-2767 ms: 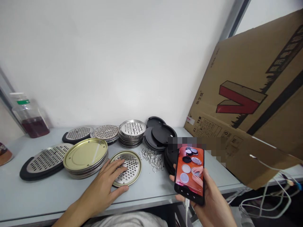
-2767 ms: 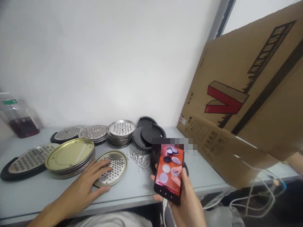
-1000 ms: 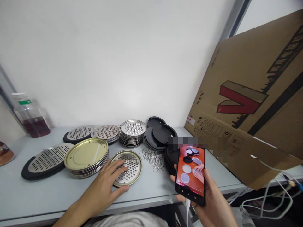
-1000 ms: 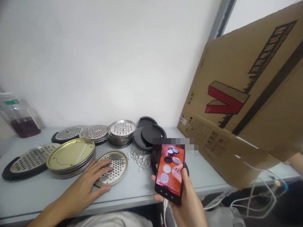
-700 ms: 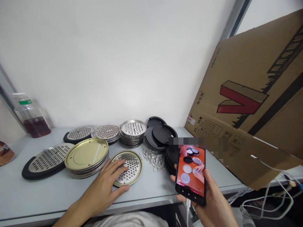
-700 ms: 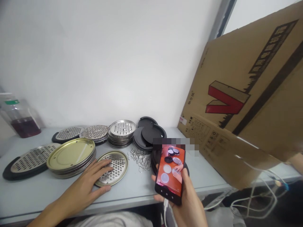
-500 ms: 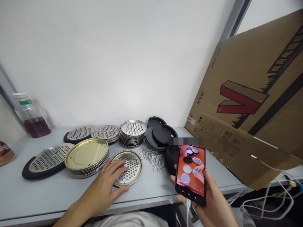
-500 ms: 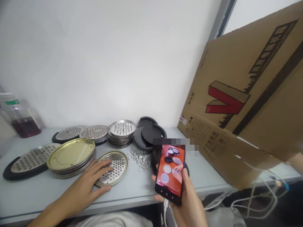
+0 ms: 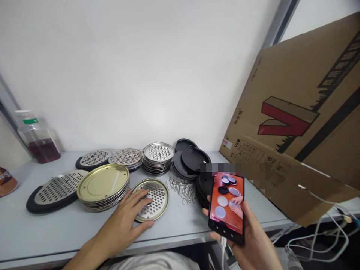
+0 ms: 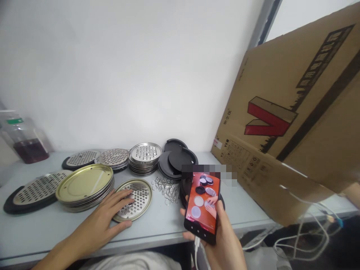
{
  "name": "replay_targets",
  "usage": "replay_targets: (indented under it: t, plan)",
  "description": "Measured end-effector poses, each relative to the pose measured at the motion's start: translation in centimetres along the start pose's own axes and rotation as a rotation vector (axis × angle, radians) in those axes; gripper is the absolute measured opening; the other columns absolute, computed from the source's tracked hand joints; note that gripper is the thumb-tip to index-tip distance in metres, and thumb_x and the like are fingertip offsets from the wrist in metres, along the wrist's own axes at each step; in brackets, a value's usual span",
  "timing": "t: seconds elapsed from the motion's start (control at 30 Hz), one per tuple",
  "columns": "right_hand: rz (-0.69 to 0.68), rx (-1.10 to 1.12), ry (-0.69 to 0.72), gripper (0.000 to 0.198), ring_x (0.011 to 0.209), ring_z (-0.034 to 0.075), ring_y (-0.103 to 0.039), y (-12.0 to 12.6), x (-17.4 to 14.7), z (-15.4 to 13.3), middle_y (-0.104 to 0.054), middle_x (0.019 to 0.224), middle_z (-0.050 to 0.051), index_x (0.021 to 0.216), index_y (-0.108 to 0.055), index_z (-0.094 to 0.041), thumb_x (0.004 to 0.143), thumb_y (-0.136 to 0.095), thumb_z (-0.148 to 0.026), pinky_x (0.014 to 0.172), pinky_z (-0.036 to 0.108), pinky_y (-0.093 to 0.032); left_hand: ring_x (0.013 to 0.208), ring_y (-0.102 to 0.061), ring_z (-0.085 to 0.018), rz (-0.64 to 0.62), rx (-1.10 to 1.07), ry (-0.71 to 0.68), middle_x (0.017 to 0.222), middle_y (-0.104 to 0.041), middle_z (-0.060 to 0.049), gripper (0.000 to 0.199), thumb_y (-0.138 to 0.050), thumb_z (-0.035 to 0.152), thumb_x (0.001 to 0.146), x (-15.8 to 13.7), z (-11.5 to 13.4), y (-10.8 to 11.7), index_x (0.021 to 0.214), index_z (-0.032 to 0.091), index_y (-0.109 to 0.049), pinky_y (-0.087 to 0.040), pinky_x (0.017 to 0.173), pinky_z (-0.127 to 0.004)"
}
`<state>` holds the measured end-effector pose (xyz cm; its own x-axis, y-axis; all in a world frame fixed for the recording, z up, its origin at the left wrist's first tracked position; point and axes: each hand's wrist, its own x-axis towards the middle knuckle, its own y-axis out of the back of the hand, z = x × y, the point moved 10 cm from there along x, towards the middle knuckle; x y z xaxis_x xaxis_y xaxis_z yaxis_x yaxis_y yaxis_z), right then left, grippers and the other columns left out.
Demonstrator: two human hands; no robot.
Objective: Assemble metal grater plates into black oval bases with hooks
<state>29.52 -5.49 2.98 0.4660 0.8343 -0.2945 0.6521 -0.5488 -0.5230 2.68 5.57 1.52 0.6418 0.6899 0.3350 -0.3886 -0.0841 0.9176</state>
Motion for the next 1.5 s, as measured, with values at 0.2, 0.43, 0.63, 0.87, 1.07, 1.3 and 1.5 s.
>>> replay_targets:
  t: [0.2, 0.43, 0.63, 0.87, 1.07, 1.3, 1.5]
  plan:
    - [-0.011, 0.021, -0.021, 0.069, 0.099, 0.042, -0.071, 0.08, 0.18, 0.23, -0.073, 0.118, 0.014, 0.141, -0.049, -0.022, 0.08, -0.069, -0.048, 0.049, 0.042, -0.058, 0.136, -0.047, -0.035, -0.004, 0.004, 0.002, 0.147, -0.052, -0.008, 0.049, -0.059, 0.053, 0.092, 0.05, 0.01, 0.02, 0.134, 0.029, -0.059, -0.034, 0.113, -0.062]
    - [-0.002, 0.013, -0.022, 0.07, 0.1, 0.043, -0.07, 0.11, 0.12, 0.19, -0.071, 0.122, 0.015, 0.139, -0.052, -0.022, 0.077, -0.073, -0.047, 0.049, 0.042, -0.059, 0.137, -0.046, -0.035, -0.018, 0.015, 0.0, 0.148, -0.051, -0.009, 0.049, -0.058, 0.053, 0.093, 0.14, -0.11, -0.23, 0.135, 0.028, -0.059, -0.033, 0.112, -0.063]
    - [0.003, -0.002, 0.015, 0.067, 0.098, 0.044, -0.071, 0.07, 0.01, -0.13, -0.073, 0.119, 0.015, 0.137, -0.052, -0.022, 0.077, -0.073, -0.041, 0.049, 0.044, -0.059, 0.136, -0.047, -0.035, -0.01, 0.031, 0.0, 0.147, -0.052, -0.009, 0.051, -0.058, 0.056, 0.092, 0.03, 0.06, -0.07, 0.134, 0.028, -0.059, -0.035, 0.111, -0.063]
    - [-0.006, -0.004, 0.01, 0.068, 0.1, 0.043, -0.07, -0.03, 0.02, -0.09, -0.073, 0.118, 0.015, 0.138, -0.051, -0.021, 0.077, -0.072, -0.044, 0.049, 0.043, -0.059, 0.134, -0.049, -0.035, 0.013, 0.026, -0.01, 0.146, -0.054, -0.008, 0.05, -0.06, 0.055, 0.091, 0.12, 0.03, 0.05, 0.133, 0.029, -0.061, -0.038, 0.11, -0.062]
    - [0.01, 0.007, -0.002, 0.069, 0.099, 0.043, -0.071, 0.14, 0.09, 0.08, -0.073, 0.119, 0.014, 0.14, -0.051, -0.022, 0.078, -0.071, -0.046, 0.049, 0.042, -0.059, 0.134, -0.05, -0.036, 0.033, 0.007, -0.008, 0.145, -0.055, -0.009, 0.049, -0.063, 0.053, 0.089, 0.13, -0.06, 0.13, 0.132, 0.028, -0.062, -0.038, 0.11, -0.062]
    - [0.0, 0.002, -0.013, 0.07, 0.099, 0.043, -0.071, 0.04, 0.09, 0.07, -0.072, 0.12, 0.015, 0.139, -0.05, -0.02, 0.078, -0.071, -0.047, 0.049, 0.042, -0.059, 0.134, -0.049, -0.035, 0.021, -0.001, -0.006, 0.146, -0.054, -0.007, 0.049, -0.062, 0.052, 0.09, 0.05, 0.01, 0.14, 0.133, 0.03, -0.06, -0.037, 0.111, -0.063]
    - [-0.003, -0.011, 0.0, 0.067, 0.099, 0.042, -0.071, 0.1, 0.08, 0.07, -0.073, 0.119, 0.014, 0.137, -0.052, -0.024, 0.076, -0.072, -0.045, 0.049, 0.041, -0.06, 0.135, -0.048, -0.035, 0.011, 0.008, -0.003, 0.146, -0.053, -0.008, 0.049, -0.061, 0.053, 0.091, 0.03, -0.06, 0.08, 0.134, 0.029, -0.06, -0.036, 0.111, -0.063]
